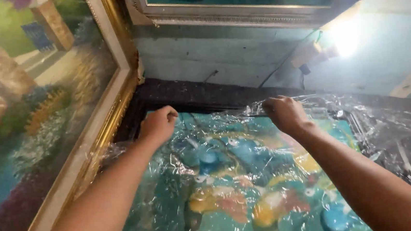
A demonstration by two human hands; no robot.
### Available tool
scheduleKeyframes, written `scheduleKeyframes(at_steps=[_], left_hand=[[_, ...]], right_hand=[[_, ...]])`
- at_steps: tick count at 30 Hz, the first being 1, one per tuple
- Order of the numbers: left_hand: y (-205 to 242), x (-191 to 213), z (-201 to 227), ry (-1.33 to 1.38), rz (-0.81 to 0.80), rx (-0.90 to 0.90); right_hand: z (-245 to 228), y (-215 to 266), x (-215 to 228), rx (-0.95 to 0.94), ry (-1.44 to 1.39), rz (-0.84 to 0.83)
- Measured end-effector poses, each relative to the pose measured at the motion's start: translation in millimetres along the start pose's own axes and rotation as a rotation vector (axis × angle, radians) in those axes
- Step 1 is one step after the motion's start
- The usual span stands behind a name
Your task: The person cleans the back and front of a framed painting using a cloth and then wraps the entire frame in plastic film, cutting it to size with a utility knife.
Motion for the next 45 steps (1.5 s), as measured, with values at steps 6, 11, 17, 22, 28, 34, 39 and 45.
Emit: scheduleKeyframes(at_steps=[6,11,17,22,28,34,39,45], left_hand=[[-54.3,-55.8,7.7,0.355,-0.099,0.007],[-63.1,-67.1,14.1,0.400,-0.390,0.023],[-76.1,-44.8,21.5,0.275,-0.791,0.045],[-77.3,-3.9,14.1,0.553,-0.818,0.367],[-152.3,17.9,2.8,-0.096,-0.104,-0.280],[-165.3,45.6,-17.9,-0.321,-0.231,-0.234],[-155.6,55.6,-24.2,0.031,-0.186,-0.056],[-141.7,49.1,-42.1,-0.887,0.349,-0.514]], right_hand=[[-52.4,-63.4,-25.0,0.169,-0.152,-0.258],[-74.9,-71.3,-22.3,0.551,0.226,-0.323],[-57.0,-100.5,7.9,0.396,-0.416,-0.290],[-21.8,-114.3,-5.7,0.429,-0.552,-0.212],[-29.0,-129.1,-25.0,0.384,-0.031,-0.036],[-19.9,-131.8,-80.1,0.259,0.196,-0.008],[-34.7,-121.1,-86.2,0.199,0.189,-0.104],[-44.3,-107.4,-64.2,0.077,0.281,-0.253]])
Point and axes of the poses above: each hand's wrist, its own y-axis away from the middle knuckle, its own x-axis out of the back of the hand, z = x × y, the point moved 1 cm from there along -y, towards the middle knuckle, and after that the axes turned 15 degrees about y, right-handed, at the moved point
